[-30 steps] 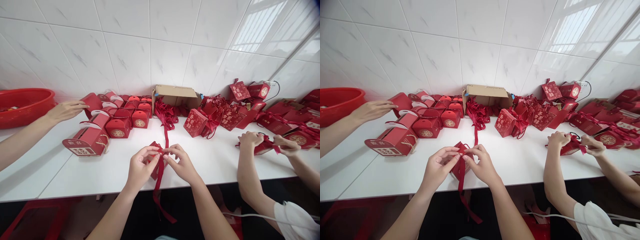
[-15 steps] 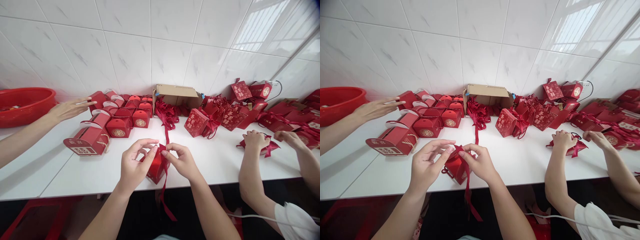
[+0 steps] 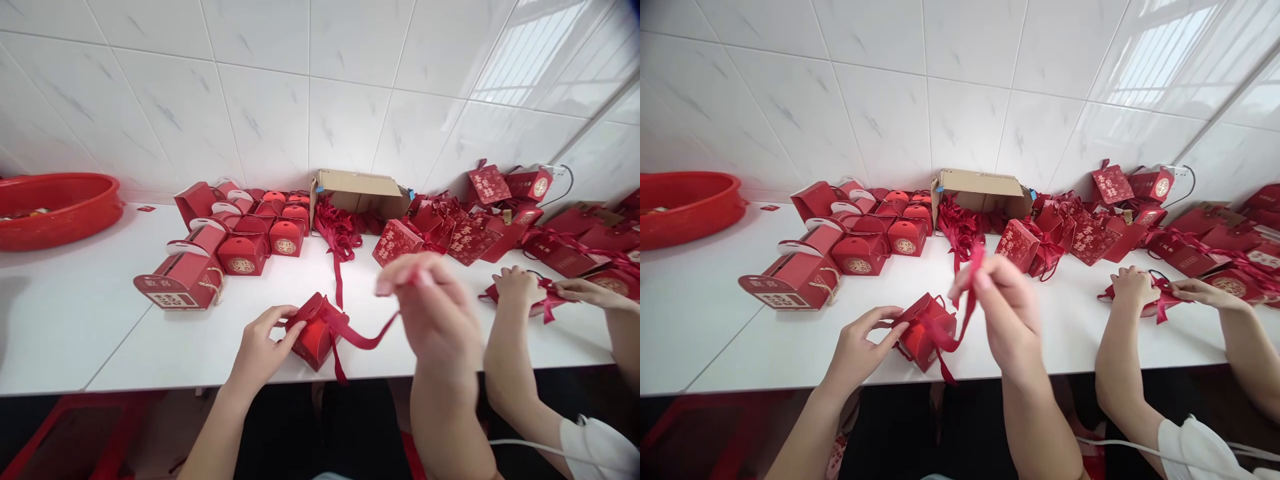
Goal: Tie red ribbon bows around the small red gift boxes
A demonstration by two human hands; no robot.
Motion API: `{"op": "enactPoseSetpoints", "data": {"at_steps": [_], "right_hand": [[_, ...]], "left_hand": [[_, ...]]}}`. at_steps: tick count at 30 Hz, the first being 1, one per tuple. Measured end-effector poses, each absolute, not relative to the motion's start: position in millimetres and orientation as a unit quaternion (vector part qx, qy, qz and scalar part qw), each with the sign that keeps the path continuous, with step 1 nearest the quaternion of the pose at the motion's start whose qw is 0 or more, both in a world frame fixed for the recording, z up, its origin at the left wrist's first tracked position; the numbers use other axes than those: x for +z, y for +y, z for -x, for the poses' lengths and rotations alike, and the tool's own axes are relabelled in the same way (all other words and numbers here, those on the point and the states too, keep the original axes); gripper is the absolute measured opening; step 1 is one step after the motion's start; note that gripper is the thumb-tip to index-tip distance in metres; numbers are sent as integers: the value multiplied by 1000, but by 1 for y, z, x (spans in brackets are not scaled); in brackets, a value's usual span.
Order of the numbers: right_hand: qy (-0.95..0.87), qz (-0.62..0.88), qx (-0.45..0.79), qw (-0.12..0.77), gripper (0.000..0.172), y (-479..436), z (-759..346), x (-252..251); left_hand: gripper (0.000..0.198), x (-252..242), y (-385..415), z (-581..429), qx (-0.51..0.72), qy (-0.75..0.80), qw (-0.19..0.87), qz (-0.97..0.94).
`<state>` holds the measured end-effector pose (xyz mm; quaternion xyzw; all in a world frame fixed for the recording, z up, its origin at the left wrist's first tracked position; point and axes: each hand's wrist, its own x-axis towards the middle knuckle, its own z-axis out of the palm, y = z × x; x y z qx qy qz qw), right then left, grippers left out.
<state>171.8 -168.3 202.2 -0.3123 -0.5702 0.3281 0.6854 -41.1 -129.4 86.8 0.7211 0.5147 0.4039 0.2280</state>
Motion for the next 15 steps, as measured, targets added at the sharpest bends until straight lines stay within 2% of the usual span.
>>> {"op": "enactPoseSetpoints", "data": {"at_steps": [3, 7, 10, 15], "right_hand": [[-599, 393, 443, 539, 24, -137, -158, 169], [-647, 476, 456, 383, 25, -116, -140, 132], [-680, 509, 414, 327, 24, -112, -132, 119], [-691, 547, 371, 293, 23, -110, -130, 118]], "left_hand": [[22, 84, -129, 42, 429, 538, 240, -685], [24, 81, -129, 43, 470, 550, 269, -636], [23, 80, -131, 41, 483, 550, 290, -616], [23, 78, -134, 39, 491, 561, 301, -594]]}}
